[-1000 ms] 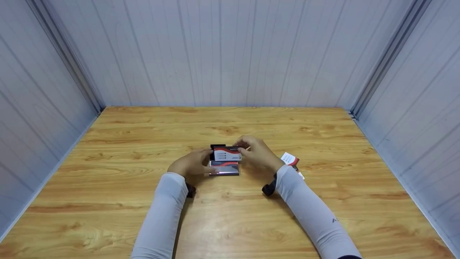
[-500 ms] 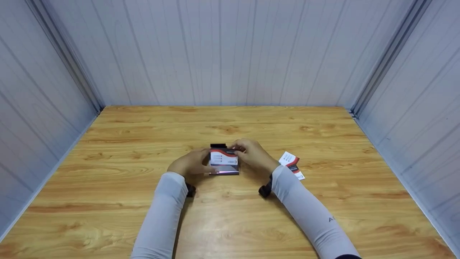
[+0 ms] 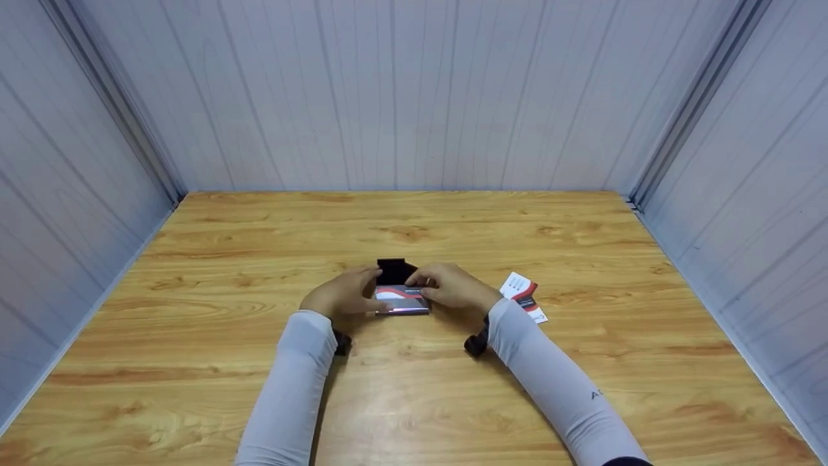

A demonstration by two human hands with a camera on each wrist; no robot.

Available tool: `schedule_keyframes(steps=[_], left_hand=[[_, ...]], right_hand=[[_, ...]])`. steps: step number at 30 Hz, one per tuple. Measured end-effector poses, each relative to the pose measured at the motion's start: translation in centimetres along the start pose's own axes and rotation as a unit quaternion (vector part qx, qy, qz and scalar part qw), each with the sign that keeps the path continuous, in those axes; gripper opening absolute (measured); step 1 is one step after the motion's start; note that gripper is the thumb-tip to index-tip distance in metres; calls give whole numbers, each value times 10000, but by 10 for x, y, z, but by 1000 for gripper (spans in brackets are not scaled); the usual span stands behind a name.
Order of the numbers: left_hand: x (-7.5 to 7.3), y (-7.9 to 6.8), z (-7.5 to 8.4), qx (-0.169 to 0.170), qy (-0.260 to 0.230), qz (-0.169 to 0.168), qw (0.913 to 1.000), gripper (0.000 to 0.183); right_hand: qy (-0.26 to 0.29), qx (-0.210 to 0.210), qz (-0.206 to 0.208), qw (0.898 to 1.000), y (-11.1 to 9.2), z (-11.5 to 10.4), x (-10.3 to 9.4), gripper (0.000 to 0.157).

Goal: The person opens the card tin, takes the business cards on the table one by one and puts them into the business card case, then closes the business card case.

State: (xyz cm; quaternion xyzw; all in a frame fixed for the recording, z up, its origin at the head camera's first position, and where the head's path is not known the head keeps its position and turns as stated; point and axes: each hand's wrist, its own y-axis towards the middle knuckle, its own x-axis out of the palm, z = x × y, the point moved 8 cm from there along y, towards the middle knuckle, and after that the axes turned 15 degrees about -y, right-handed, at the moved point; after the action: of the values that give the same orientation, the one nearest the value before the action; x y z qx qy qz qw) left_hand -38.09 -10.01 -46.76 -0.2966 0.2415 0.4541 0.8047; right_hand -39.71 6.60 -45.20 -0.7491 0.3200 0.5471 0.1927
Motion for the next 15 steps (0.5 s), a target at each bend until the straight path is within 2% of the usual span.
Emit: schedule_keyframes(steps=[12, 15], left_hand=[[0, -2, -1, -80, -58, -19, 9999, 92], [0, -1, -1, -86, -88, -15, 9999, 92]], right_hand=[[-405, -228, -315, 9984, -2, -5, 4, 34], [-364, -313, -424, 9979, -4, -5, 3, 35]])
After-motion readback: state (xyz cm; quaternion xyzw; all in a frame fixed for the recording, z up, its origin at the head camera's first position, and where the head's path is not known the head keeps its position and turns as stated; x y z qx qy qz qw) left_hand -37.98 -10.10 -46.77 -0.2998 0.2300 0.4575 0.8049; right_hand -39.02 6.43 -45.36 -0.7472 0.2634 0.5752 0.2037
